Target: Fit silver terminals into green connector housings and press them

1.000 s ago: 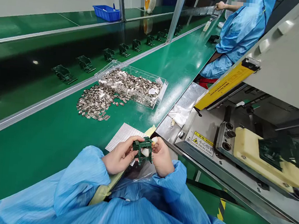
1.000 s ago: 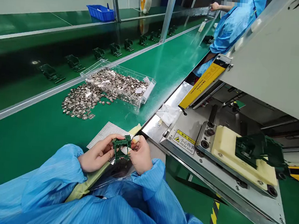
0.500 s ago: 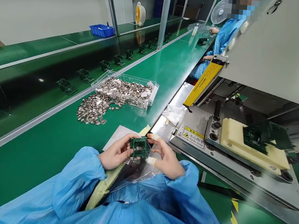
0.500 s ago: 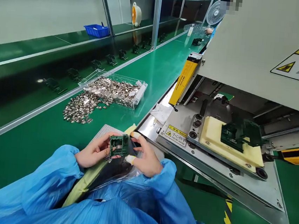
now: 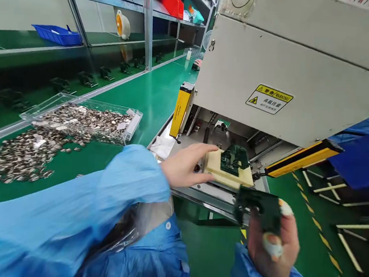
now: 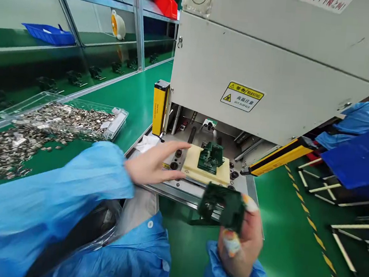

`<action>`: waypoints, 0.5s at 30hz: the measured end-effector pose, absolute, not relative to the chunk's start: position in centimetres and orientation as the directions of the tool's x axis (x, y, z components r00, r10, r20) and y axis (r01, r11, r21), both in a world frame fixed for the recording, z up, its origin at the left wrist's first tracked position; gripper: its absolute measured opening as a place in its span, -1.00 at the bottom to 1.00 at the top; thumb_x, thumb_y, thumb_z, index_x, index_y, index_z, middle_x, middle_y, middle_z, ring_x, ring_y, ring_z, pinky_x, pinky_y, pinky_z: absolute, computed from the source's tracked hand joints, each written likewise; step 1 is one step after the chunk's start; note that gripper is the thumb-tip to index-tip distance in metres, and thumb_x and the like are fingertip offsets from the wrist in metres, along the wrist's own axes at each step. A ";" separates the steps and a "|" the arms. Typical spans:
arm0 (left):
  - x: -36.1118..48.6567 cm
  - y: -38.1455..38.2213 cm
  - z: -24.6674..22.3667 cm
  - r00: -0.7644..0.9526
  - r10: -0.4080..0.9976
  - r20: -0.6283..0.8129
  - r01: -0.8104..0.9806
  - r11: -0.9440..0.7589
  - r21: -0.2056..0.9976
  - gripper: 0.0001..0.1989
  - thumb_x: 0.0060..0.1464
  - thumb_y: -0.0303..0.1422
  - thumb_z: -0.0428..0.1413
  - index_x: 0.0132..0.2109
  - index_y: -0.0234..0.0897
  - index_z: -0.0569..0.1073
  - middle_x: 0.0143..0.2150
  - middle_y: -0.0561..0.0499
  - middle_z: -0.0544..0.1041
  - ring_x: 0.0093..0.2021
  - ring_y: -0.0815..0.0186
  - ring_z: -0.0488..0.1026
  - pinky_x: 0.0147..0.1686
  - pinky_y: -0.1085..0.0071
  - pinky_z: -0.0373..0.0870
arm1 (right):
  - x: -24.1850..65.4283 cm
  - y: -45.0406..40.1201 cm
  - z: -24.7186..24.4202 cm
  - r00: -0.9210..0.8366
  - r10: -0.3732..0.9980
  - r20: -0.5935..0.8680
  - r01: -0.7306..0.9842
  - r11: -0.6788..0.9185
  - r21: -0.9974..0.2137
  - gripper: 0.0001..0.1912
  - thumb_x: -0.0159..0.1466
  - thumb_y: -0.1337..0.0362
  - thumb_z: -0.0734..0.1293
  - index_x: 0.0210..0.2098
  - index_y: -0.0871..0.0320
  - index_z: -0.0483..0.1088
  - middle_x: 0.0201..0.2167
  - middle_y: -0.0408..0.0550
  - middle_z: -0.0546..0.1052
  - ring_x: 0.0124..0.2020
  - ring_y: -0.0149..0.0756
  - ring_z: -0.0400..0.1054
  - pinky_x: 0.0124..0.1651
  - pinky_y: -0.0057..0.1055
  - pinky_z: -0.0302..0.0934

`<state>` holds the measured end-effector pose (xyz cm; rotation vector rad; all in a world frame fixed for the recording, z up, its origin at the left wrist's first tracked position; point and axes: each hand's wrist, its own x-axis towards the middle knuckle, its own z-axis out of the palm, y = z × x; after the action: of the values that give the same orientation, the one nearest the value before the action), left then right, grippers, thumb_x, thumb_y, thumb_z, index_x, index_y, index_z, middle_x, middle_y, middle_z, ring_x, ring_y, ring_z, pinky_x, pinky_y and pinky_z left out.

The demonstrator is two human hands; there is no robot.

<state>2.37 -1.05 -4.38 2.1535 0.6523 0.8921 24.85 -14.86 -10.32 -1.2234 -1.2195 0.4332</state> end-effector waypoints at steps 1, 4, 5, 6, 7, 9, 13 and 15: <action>4.6 0.0 -4.0 0.635 0.664 0.395 0.207 -0.639 0.741 -0.25 -0.05 -0.26 0.31 0.25 -0.38 0.23 0.28 -0.33 0.32 0.29 -0.06 0.25 0.28 -0.01 0.17 | 25.9 -14.6 -10.0 0.471 0.734 0.489 0.321 0.374 -0.870 -0.46 0.23 -0.12 0.28 0.18 -0.23 0.24 0.21 -0.02 0.34 0.23 0.17 0.23 0.14 0.28 0.21; 9.6 2.0 -3.4 0.628 0.733 0.261 0.295 -0.534 0.793 -0.09 -0.09 -0.24 0.33 0.32 -0.47 0.13 0.26 -0.42 0.31 0.28 -0.16 0.24 0.23 -0.09 0.23 | 27.6 -12.9 -8.8 0.628 0.610 0.483 0.236 0.442 -0.866 -0.57 0.17 0.13 0.40 0.04 -0.16 0.37 0.14 -0.03 0.39 0.21 0.12 0.26 0.22 0.27 0.12; 10.4 2.3 -3.2 0.615 0.757 0.221 0.293 -0.480 0.827 -0.09 -0.08 -0.25 0.33 0.33 -0.47 0.11 0.23 -0.42 0.34 0.25 -0.16 0.28 0.20 -0.09 0.27 | 27.9 -12.1 -8.4 0.639 0.600 0.481 0.230 0.447 -0.864 -0.56 0.16 0.16 0.42 0.03 -0.14 0.37 0.10 -0.02 0.43 0.17 0.09 0.31 0.21 0.25 0.14; 10.6 2.4 -3.2 0.594 0.778 0.204 0.268 -0.430 0.862 -0.10 -0.07 -0.26 0.32 0.33 -0.47 0.12 0.18 -0.40 0.38 0.21 -0.13 0.34 0.16 -0.07 0.32 | 28.0 -11.2 -8.1 0.639 0.600 0.482 0.228 0.451 -0.863 -0.55 0.15 0.18 0.44 0.03 -0.11 0.36 0.05 -0.02 0.46 0.11 0.06 0.36 0.18 0.22 0.18; 10.3 2.4 -3.1 0.563 0.800 0.209 0.222 -0.390 0.894 -0.12 -0.08 -0.28 0.33 0.32 -0.47 0.14 0.14 -0.38 0.42 0.15 -0.09 0.39 0.13 -0.04 0.36 | 28.2 -10.3 -7.7 0.625 0.611 0.486 0.228 0.452 -0.862 -0.53 0.14 0.19 0.45 0.03 -0.08 0.35 0.00 -0.01 0.49 0.06 0.03 0.40 0.15 0.19 0.23; 8.3 1.9 -3.1 0.482 0.842 0.244 0.113 -0.335 0.935 -0.16 -0.11 -0.32 0.34 0.28 -0.45 0.20 0.06 -0.30 0.45 0.04 0.03 0.46 0.08 0.03 0.41 | 28.4 -8.2 -7.0 0.540 0.681 0.494 0.243 0.436 -0.867 -0.48 0.10 0.19 0.49 0.03 0.00 0.33 -0.06 0.00 0.53 -0.04 -0.03 0.46 0.10 0.12 0.28; -0.1 -0.1 -3.5 0.455 0.872 0.181 0.080 -0.243 0.967 -0.32 -0.11 -0.34 0.33 0.18 -0.37 0.33 0.00 -0.17 0.46 -0.05 0.17 0.48 0.07 0.08 0.42 | 28.9 -4.3 -6.1 0.178 0.883 0.434 0.356 0.353 -0.865 -0.39 0.00 0.18 0.54 0.02 0.08 0.35 -0.07 0.00 0.53 -0.04 -0.12 0.45 0.13 -0.04 0.28; -4.6 -1.4 -4.4 0.485 0.871 0.075 0.162 -0.174 0.971 -0.38 -0.11 -0.34 0.33 0.12 -0.32 0.38 -0.01 -0.13 0.48 -0.06 0.18 0.50 0.05 0.12 0.44 | 29.0 -3.0 -5.9 0.031 0.920 0.391 0.410 0.345 -0.844 -0.39 0.00 0.19 0.54 0.02 0.08 0.35 -0.06 -0.02 0.52 0.00 -0.15 0.42 0.16 -0.11 0.26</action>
<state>-4.55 -1.41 -4.39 1.6448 0.9017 0.8159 29.04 -2.99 -5.92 -1.2391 -1.5664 0.6122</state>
